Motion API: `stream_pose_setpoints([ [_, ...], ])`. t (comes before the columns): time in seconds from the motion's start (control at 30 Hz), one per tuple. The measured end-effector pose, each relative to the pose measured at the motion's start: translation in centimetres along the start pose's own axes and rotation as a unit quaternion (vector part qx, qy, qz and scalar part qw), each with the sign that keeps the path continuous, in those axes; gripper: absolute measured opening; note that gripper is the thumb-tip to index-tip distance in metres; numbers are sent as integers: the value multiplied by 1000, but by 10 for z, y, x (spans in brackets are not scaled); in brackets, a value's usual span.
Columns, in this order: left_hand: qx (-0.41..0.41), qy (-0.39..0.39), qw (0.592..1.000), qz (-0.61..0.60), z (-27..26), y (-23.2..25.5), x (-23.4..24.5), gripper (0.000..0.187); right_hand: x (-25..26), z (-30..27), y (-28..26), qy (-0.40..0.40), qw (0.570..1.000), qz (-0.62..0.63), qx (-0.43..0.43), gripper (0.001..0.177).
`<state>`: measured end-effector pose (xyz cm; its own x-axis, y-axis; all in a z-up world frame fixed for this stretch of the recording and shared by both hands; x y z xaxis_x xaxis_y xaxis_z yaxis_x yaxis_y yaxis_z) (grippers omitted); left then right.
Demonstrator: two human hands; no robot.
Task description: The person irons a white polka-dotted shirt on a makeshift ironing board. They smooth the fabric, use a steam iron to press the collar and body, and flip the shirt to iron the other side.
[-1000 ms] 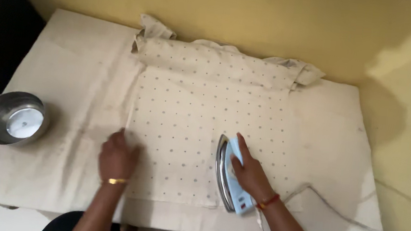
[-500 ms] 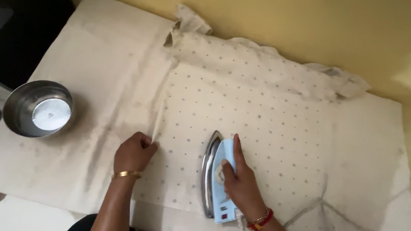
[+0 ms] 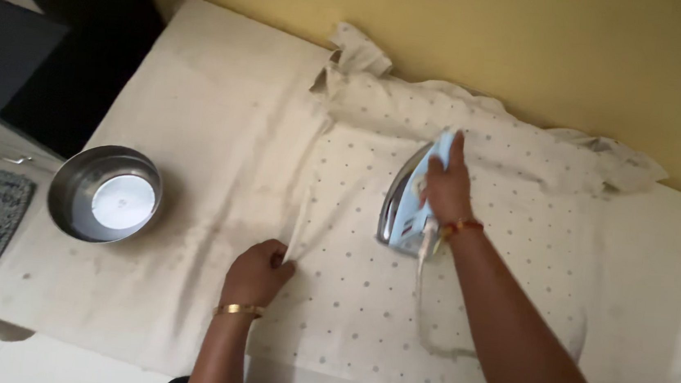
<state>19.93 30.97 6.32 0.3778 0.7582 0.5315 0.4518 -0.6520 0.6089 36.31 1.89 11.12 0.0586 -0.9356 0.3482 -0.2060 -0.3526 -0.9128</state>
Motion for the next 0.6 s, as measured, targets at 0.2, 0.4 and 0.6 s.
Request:
stream_pose_setpoints([
  [0.2,-23,37,994,-105,-6,11,1,52,-24,-27,-12,-29,999,-29,-19,75],
  [0.4,-11,43,996,-72,-5,8,-3,40,-58,-171,-9,-87,992,-16,-92,76],
  [0.6,18,32,999,-31,-8,7,-1,32,-73,-127,-33,-108,982,-131,-84,75],
])
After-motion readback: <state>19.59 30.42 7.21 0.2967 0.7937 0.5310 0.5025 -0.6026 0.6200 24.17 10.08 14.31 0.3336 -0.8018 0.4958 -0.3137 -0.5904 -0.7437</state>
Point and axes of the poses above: each hand's wrist, its own z-axis towards the middle knuckle, its own x-axis out of the back of the hand, y = z × x, the point moved 1 cm from there along z, towards the middle knuckle, and after that the axes turned 10 degrees about -y, right-handed, at the moved point
